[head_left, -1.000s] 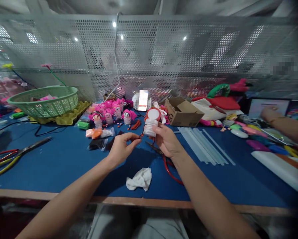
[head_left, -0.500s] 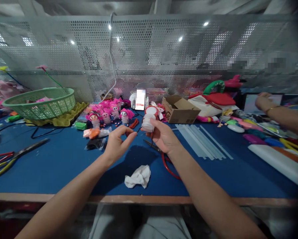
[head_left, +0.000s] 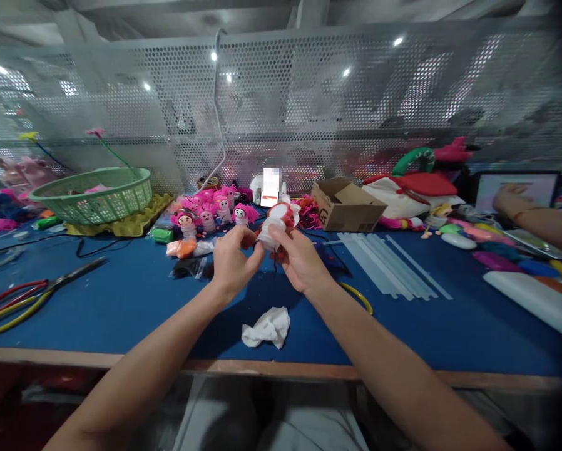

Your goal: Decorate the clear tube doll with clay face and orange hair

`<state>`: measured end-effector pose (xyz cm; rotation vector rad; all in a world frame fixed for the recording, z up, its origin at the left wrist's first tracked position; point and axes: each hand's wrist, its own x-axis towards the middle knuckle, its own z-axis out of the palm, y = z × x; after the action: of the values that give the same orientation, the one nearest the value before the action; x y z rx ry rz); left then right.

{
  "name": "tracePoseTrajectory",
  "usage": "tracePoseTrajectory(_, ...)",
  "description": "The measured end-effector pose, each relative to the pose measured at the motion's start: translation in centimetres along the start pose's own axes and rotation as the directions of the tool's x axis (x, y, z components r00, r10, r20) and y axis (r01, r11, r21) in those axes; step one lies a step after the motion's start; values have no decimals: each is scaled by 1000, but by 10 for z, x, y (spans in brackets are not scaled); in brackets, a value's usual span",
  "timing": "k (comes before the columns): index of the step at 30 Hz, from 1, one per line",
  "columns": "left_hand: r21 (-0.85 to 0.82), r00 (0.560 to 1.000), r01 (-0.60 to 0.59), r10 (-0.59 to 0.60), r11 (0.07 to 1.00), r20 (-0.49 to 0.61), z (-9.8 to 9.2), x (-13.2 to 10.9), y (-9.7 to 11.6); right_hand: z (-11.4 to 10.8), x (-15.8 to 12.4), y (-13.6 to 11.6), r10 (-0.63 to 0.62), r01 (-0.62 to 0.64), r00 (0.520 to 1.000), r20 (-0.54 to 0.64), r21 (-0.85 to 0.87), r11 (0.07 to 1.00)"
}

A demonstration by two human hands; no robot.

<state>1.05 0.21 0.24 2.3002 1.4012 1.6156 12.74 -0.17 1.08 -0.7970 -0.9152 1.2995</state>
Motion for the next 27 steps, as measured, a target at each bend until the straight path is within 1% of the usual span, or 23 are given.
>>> tracePoseTrajectory(6,47,1000,19,-18,999,-10,1,1,2,4,-3,4,-27,26,999,-32,-51,998)
tracePoseTrajectory(10,73,999,29,-27,997,-28,1,1,3,5,-3,7,-53,52,998,-22,-33,998)
tracePoseTrajectory(13,66,999,33,-32,997,-20,0,0,4,5,-3,6,-30,30,999,-31,-6,1000)
tracePoseTrajectory(16,58,999,37,-36,998,-7,0,0,5,4,-2,5,-1,1,1000,3,14,1000)
tracePoseTrajectory(20,73,999,36,-36,997,-1,1,1,3,3,-2,6,-2,2,1000,-4,15,1000)
tracePoseTrajectory(22,89,999,34,-34,995,-1,1,1,2,3,-2,6,-2,1,1000,5,41,999)
tracePoseTrajectory(25,95,1000,7,-6,995,-15,-2,-1,3,1,0,4,48,-55,997,52,131,990)
tracePoseTrajectory(27,111,997,-52,59,992,-58,-6,-4,7,-2,2,0,98,-114,991,96,177,978)
